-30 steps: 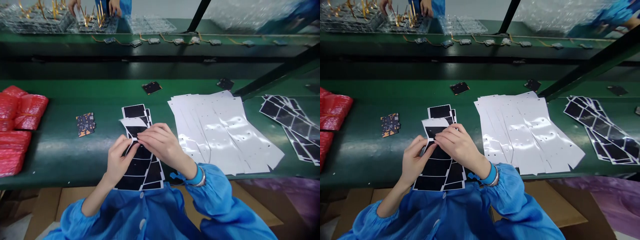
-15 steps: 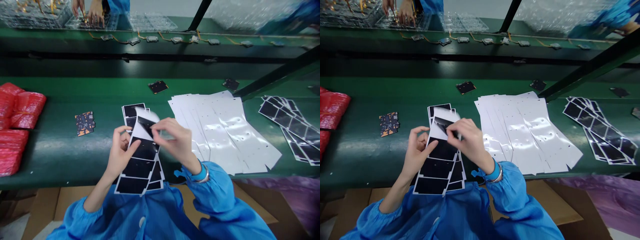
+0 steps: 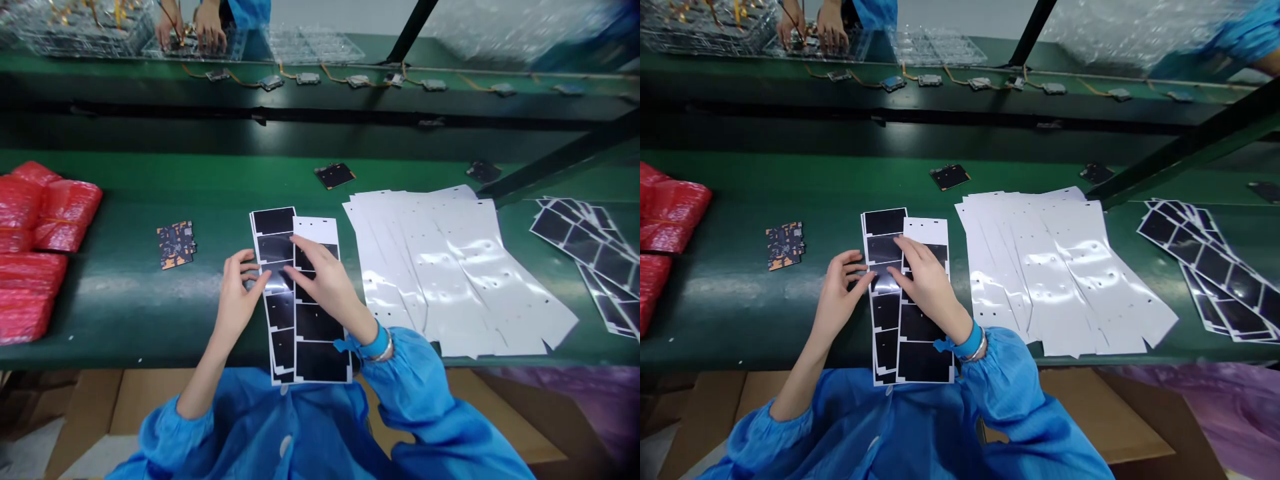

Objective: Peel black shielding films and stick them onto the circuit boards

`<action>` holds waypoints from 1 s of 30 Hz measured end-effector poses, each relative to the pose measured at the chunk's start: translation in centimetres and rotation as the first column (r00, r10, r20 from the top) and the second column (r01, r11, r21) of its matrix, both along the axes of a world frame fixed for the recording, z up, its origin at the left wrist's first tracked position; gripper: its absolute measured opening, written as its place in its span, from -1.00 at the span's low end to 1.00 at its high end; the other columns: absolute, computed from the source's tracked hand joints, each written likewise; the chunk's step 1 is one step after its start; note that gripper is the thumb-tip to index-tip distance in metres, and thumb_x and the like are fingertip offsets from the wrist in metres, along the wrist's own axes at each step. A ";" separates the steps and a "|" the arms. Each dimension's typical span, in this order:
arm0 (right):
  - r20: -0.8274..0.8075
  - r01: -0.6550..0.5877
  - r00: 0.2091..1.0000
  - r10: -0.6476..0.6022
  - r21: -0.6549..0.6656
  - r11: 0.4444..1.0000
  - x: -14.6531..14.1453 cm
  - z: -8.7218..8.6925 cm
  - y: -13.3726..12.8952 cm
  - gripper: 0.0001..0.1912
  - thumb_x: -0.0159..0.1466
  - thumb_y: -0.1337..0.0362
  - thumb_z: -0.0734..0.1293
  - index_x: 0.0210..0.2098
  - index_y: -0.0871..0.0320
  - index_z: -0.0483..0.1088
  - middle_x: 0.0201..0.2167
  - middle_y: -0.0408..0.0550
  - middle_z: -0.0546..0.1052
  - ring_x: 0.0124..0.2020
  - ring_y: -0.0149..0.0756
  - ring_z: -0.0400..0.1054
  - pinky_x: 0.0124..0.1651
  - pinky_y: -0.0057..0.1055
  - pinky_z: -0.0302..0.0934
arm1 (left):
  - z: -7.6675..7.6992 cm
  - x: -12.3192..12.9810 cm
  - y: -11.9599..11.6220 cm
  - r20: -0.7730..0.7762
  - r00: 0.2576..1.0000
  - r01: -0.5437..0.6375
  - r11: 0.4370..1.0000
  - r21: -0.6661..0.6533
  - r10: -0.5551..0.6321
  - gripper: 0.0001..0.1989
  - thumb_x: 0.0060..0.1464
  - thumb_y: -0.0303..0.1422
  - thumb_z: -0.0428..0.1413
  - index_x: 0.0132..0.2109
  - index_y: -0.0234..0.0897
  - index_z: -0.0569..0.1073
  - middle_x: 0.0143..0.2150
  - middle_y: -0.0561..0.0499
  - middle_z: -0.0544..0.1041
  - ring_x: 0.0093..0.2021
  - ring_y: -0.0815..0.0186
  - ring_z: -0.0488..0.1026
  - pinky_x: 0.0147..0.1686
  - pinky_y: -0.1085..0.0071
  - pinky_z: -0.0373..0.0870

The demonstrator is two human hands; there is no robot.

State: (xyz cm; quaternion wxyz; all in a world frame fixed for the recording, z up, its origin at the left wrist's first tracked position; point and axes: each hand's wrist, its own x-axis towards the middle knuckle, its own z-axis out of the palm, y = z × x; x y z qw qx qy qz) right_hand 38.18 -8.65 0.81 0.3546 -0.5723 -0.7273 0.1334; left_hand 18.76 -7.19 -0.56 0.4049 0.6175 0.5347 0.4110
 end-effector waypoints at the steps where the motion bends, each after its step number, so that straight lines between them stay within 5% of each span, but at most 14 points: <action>1: 0.040 0.013 0.999 -0.009 -0.096 0.995 0.5 -0.7 -0.1 -0.31 0.31 0.24 0.47 0.38 0.17 0.28 0.35 0.25 0.40 0.41 0.12 0.25 0.38 0.11 0.28 | 0.2 -0.4 -0.1 -0.022 0.999 0.034 0.999 -0.009 -0.035 -0.65 0.22 -0.26 0.21 0.11 -0.15 0.37 0.11 -0.10 0.38 -0.03 0.24 0.53 -0.08 0.28 0.58; 4: 0.102 -0.027 0.993 0.058 -0.282 0.959 2.0 -2.0 -0.6 0.18 0.13 0.15 0.61 0.54 0.11 -0.08 0.53 0.27 0.05 0.55 0.21 -0.19 0.50 0.23 0.00 | 0.9 -1.0 -0.6 -0.129 0.989 0.076 0.996 0.051 -0.069 -0.72 0.28 -0.27 0.16 0.10 -0.15 0.42 0.06 -0.08 0.41 -0.06 0.27 0.53 -0.06 0.28 0.58; 8: 0.051 -0.140 0.986 0.159 -0.269 0.953 3.6 -2.2 -1.0 0.32 0.09 0.21 0.64 0.56 0.04 -0.25 0.50 0.23 0.13 0.53 0.09 -0.07 0.47 0.09 0.13 | 1.6 -0.2 -1.0 -0.176 0.975 0.151 0.986 0.073 -0.136 -0.77 0.30 -0.33 0.14 0.08 -0.18 0.46 0.03 -0.07 0.42 -0.11 0.29 0.53 -0.07 0.30 0.59; 13: -0.065 -0.040 0.997 0.028 -0.191 0.981 3.9 -1.9 -1.3 -0.16 0.25 0.37 0.49 0.43 0.02 0.15 0.21 0.10 0.57 0.20 -0.01 0.51 0.14 -0.09 0.51 | 1.1 2.9 -0.7 -0.078 0.934 0.348 0.937 -0.012 -0.348 -0.74 0.28 -0.34 0.16 0.10 -0.19 0.48 0.02 -0.07 0.49 -0.06 0.26 0.55 -0.08 0.33 0.57; 19: -0.235 -0.122 0.969 0.079 -0.172 0.978 2.2 -0.9 -1.9 -0.51 0.26 0.46 0.41 0.17 0.08 0.38 0.10 0.02 0.63 0.10 -0.20 0.58 0.11 -0.29 0.51 | 0.6 5.2 -0.4 0.082 0.932 0.353 0.935 0.025 -0.353 -0.92 0.26 -0.33 0.18 -0.17 -0.25 0.48 -0.24 0.02 0.54 -0.23 0.31 0.54 -0.14 0.39 0.51; 25: -0.441 -0.213 0.889 0.126 -0.155 0.965 2.0 0.9 -1.8 -0.64 0.26 0.20 0.51 0.02 0.12 0.49 -0.10 -0.04 0.71 -0.06 -0.22 0.65 0.04 -0.34 0.56 | 2.1 3.8 -0.7 0.186 0.927 0.318 0.945 0.070 -0.326 -0.90 0.28 -0.36 0.14 -0.19 -0.25 0.54 -0.26 0.02 0.47 -0.26 0.35 0.48 -0.28 0.49 0.41; 30: -0.466 -0.119 0.883 0.060 -0.099 0.988 2.4 3.0 -2.1 -0.86 0.41 0.28 0.37 -0.16 0.11 0.61 -0.13 -0.05 0.73 -0.11 -0.26 0.66 0.01 -0.33 0.57 | 2.9 2.5 -1.0 0.194 0.943 0.266 0.963 0.046 -0.270 -0.89 0.25 -0.33 0.19 -0.20 -0.25 0.60 -0.39 0.06 0.40 -0.37 0.38 0.38 -0.40 0.49 0.31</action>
